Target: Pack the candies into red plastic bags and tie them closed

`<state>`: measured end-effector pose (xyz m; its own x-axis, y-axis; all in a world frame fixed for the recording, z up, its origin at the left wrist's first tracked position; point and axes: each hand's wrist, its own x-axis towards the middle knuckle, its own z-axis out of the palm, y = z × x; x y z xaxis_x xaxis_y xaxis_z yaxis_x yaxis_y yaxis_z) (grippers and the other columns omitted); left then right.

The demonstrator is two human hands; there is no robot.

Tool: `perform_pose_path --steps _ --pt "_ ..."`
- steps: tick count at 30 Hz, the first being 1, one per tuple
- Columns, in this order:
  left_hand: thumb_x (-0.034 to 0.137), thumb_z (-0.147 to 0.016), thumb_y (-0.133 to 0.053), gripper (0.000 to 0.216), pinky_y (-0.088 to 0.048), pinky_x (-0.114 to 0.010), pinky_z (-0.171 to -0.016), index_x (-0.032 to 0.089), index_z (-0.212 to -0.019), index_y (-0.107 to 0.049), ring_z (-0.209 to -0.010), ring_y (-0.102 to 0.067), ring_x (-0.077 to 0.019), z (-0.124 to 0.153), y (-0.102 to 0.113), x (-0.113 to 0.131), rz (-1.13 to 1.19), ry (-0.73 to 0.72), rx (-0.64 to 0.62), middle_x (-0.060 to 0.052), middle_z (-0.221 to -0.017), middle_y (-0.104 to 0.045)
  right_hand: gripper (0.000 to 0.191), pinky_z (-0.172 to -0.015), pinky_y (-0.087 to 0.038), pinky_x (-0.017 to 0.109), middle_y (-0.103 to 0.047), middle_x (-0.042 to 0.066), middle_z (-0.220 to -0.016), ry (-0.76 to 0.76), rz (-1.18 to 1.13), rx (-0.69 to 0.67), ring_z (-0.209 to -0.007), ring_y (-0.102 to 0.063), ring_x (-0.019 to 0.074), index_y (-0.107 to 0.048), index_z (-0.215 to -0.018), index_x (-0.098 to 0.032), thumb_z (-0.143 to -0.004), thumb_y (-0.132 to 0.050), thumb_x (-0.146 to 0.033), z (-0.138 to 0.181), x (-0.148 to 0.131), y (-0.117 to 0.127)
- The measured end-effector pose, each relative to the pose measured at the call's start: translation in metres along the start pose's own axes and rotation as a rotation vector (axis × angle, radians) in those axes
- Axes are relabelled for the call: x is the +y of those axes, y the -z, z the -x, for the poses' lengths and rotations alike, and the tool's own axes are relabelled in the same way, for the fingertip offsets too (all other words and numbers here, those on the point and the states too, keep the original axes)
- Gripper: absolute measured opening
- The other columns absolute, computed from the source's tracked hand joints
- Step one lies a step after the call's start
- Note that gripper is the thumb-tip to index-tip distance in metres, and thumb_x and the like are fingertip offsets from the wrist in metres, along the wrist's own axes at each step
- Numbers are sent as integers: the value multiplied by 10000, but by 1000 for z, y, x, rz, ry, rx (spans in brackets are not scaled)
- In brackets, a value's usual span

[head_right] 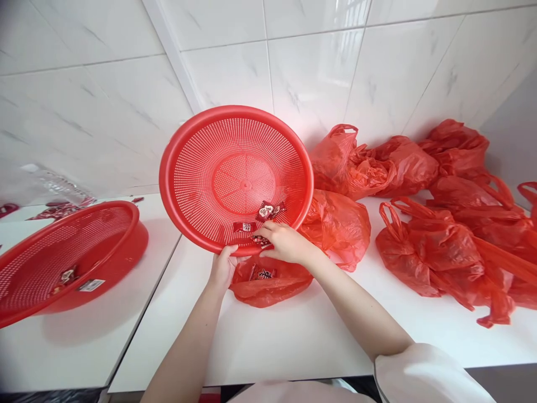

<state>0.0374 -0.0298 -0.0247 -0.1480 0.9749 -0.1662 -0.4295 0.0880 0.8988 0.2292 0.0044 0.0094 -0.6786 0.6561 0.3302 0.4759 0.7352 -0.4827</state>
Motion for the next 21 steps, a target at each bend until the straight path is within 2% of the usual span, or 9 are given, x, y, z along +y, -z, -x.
perform_pose_path --steps 2,4,7,12,15,18,21 --pt "218 -651 -643 404 -579 -419 -766 134 -1045 -601 -884 -687 -266 -1 1 1 1 -9 13 -77 -935 -712 329 -854 -503 334 -633 84 -1113 9 -122 45 -966 -630 197 -630 -1159 -211 -831 -645 -195 -1 0 3" --pt "216 -647 -640 393 -582 -401 -750 134 -1029 -603 -884 -685 -261 -2 1 2 8 -19 21 -75 -921 -712 250 -838 -501 314 -658 59 -1040 -19 -220 126 -914 -638 174 -650 -1088 -207 -844 -615 -167 -1 -2 6" --pt "210 -650 -638 384 -589 -352 -694 145 -1027 -608 -879 -683 -247 -3 1 2 19 -26 26 -74 -966 -710 250 -833 -491 301 -673 39 -1028 -50 -312 210 -886 -637 157 -626 -1092 -203 -846 -603 -163 0 -5 9" --pt "199 -658 -626 349 -585 -392 -753 146 -1003 -613 -932 -680 -269 -3 1 3 39 -35 33 -72 -937 -710 119 -739 -485 260 -674 10 -874 0 -328 149 -754 -620 131 -634 -955 -191 -843 -604 -167 2 -7 14" --pt "202 -655 -620 338 -577 -425 -772 133 -986 -615 -917 -686 -286 -2 0 4 41 -10 27 -78 -888 -714 79 -772 -486 277 -678 30 -932 61 -270 45 -804 -629 146 -668 -880 -191 -856 -628 -255 3 -8 20" --pt "207 -656 -622 362 -571 -446 -785 124 -1009 -612 -919 -687 -295 -1 -1 4 45 -15 5 -88 -898 -720 251 -780 -492 294 -673 54 -993 87 -223 -17 -817 -630 154 -665 -737 -179 -894 -586 -358 4 -10 23" --pt "212 -658 -634 377 -573 -449 -776 115 -1022 -612 -918 -686 -298 2 -3 2 28 -2 -16 -93 -916 -720 291 -830 -498 316 -677 66 -1004 75 -196 27 -888 -632 172 -675 -810 -181 -947 -495 -365 1 -11 17"
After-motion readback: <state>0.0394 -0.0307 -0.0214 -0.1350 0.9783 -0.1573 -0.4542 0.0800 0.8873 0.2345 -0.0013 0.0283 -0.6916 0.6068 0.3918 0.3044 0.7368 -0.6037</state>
